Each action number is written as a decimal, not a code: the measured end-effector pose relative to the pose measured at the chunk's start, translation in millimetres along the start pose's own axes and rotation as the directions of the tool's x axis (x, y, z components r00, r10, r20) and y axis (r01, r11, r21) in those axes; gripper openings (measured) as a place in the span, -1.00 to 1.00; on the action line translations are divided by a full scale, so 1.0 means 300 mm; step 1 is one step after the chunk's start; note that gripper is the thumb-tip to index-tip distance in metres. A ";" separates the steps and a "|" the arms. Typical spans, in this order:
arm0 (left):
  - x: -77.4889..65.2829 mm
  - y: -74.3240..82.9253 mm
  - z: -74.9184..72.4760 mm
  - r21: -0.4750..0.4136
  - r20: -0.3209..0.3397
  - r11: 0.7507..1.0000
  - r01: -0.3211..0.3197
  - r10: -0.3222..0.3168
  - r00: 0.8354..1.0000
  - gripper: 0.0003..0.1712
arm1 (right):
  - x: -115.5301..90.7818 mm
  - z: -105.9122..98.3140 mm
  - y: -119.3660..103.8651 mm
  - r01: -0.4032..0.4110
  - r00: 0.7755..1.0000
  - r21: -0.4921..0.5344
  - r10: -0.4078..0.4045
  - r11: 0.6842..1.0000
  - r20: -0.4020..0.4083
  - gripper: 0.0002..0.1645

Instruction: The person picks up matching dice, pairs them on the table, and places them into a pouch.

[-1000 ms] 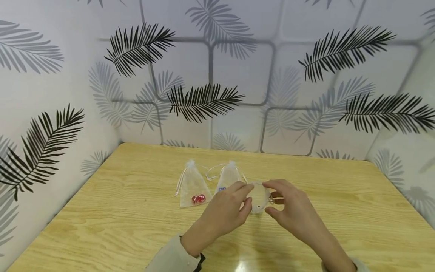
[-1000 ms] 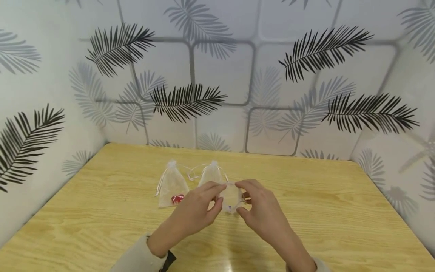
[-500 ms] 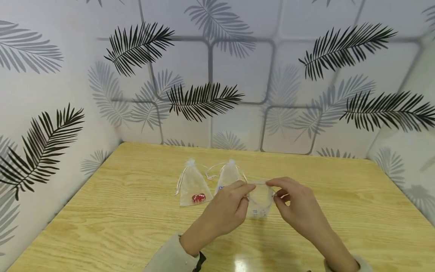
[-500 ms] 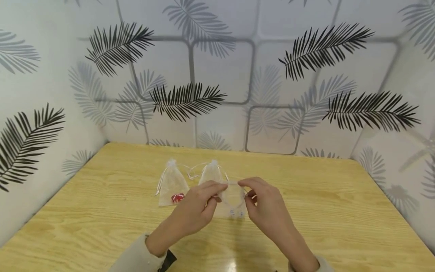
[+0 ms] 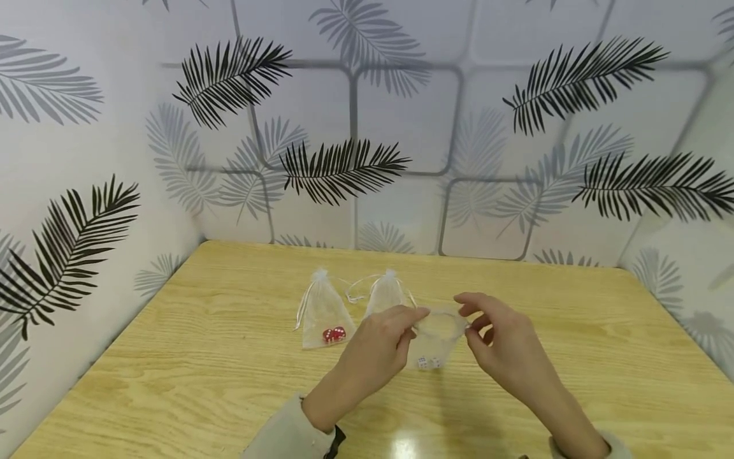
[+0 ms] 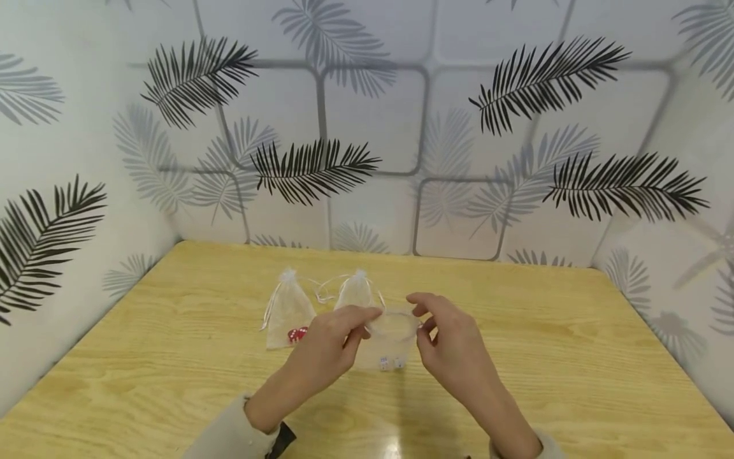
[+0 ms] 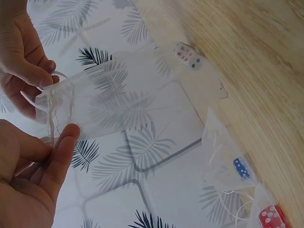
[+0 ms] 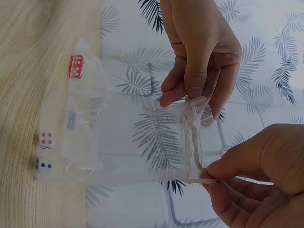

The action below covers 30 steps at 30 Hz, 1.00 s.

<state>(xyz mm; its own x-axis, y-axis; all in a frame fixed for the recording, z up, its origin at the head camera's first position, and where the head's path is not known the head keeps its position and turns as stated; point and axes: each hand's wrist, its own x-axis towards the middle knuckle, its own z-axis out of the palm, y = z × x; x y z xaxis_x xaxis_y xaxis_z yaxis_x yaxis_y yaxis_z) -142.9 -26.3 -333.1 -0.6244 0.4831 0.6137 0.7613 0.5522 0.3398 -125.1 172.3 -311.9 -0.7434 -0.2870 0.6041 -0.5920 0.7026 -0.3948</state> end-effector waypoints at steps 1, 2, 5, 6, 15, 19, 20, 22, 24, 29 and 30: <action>0.000 -0.001 -0.001 0.001 -0.005 1.000 0.000 0.000 1.000 -0.63 | 0.002 -0.002 0.000 -0.009 1.000 -0.002 0.009 1.000 0.010 -0.47; 0.001 -0.001 -0.002 0.001 -0.009 1.000 0.003 -0.003 1.000 -0.63 | 0.005 -0.005 -0.001 -0.018 1.000 -0.003 0.018 1.000 0.019 -0.49; 0.003 -0.003 -0.001 0.030 -0.029 1.000 0.006 -0.005 1.000 -0.64 | 0.006 -0.010 0.000 -0.046 0.998 -0.008 0.047 0.999 0.041 -0.55; 0.005 -0.004 -0.001 0.043 -0.038 0.999 0.006 -0.005 0.999 -0.65 | 0.007 -0.012 0.000 -0.056 0.997 -0.009 0.056 0.998 0.048 -0.57; 0.003 -0.016 -0.003 0.130 -0.049 0.990 0.055 -0.049 0.998 -0.76 | 0.011 -0.024 0.033 -0.092 0.994 -0.026 0.093 0.995 0.062 -0.68; 0.001 -0.019 -0.004 0.209 -0.046 0.977 0.051 -0.042 0.998 -0.74 | 0.014 -0.023 0.048 -0.077 0.995 -0.081 0.082 0.994 0.053 -0.70; 0.000 -0.022 -0.003 0.230 -0.048 0.972 0.050 -0.040 0.998 -0.73 | 0.015 -0.023 0.050 -0.074 0.996 -0.093 0.079 0.993 0.051 -0.70; -0.002 -0.026 -0.004 0.275 -0.056 0.960 0.050 -0.037 0.998 -0.73 | 0.016 -0.022 0.055 -0.067 0.996 -0.117 0.073 0.991 0.048 -0.70; -0.003 -0.030 -0.006 0.298 -0.063 0.953 0.060 -0.042 0.997 -0.76 | 0.018 -0.022 0.060 -0.062 0.996 -0.136 0.069 0.989 0.047 -0.71; -0.006 -0.039 -0.012 0.287 -0.072 0.951 0.113 -0.096 0.993 -0.85 | 0.015 -0.026 0.075 -0.084 0.993 -0.153 0.095 0.985 0.065 -0.74; -0.006 -0.041 -0.012 0.283 -0.075 0.951 0.123 -0.106 0.992 -0.85 | 0.013 -0.028 0.079 -0.092 0.992 -0.156 0.104 0.984 0.070 -0.74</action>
<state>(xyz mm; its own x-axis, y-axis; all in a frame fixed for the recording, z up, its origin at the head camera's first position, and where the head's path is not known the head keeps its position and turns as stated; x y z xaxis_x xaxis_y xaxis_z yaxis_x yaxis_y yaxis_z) -150.5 -36.4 -335.9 -0.6869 0.3695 0.6258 0.5975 0.7773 0.1969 -139.4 193.4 -313.1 -0.8209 -0.2575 0.5098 -0.4655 0.8188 -0.3360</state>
